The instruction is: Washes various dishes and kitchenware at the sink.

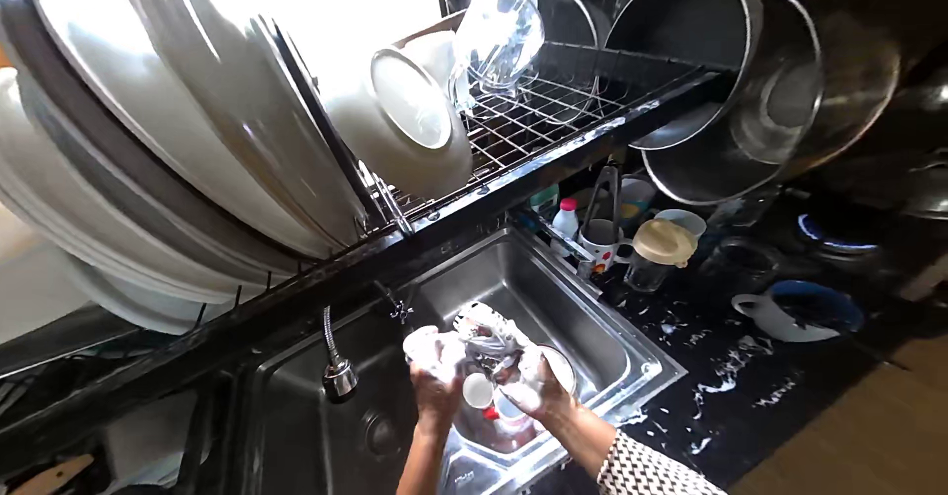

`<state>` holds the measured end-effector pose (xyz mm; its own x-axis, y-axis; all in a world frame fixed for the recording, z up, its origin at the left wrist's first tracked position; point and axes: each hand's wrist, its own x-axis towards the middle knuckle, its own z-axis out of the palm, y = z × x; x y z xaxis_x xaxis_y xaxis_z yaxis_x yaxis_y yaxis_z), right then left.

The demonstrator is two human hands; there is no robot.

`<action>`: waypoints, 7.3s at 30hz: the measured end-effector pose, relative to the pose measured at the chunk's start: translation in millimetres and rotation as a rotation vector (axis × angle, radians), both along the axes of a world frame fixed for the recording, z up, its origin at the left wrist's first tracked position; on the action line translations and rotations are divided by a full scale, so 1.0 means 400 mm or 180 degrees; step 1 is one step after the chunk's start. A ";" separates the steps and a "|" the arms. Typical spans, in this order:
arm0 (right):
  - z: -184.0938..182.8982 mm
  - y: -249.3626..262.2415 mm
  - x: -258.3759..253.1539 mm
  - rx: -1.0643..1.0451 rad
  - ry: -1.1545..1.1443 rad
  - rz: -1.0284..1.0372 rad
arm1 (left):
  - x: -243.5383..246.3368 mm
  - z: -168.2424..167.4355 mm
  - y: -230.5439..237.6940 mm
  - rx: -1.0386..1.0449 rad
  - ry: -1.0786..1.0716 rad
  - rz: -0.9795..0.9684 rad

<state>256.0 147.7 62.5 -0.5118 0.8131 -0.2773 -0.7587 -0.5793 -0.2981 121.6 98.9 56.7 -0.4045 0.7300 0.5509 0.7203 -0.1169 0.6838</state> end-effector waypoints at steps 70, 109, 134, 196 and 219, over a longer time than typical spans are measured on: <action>-0.148 0.006 0.136 0.0595 -0.0926 0.0869 | 0.100 0.033 0.046 -0.1887 -0.4196 -0.1145; -0.036 0.458 0.540 0.1651 -0.6430 -0.1337 | -0.086 -0.421 0.375 -0.4399 0.1548 -0.0361; -0.028 0.069 0.292 0.2884 -0.4669 -0.0691 | 0.112 0.023 0.219 -0.1137 -0.2803 -0.1562; -0.045 -0.021 0.087 0.3401 -0.3906 -0.0660 | 0.136 0.013 0.007 -0.0335 -0.4074 -0.0816; -0.050 0.000 0.095 0.0980 -0.1150 -0.0406 | 0.191 0.010 -0.019 -0.0644 0.0427 -0.1124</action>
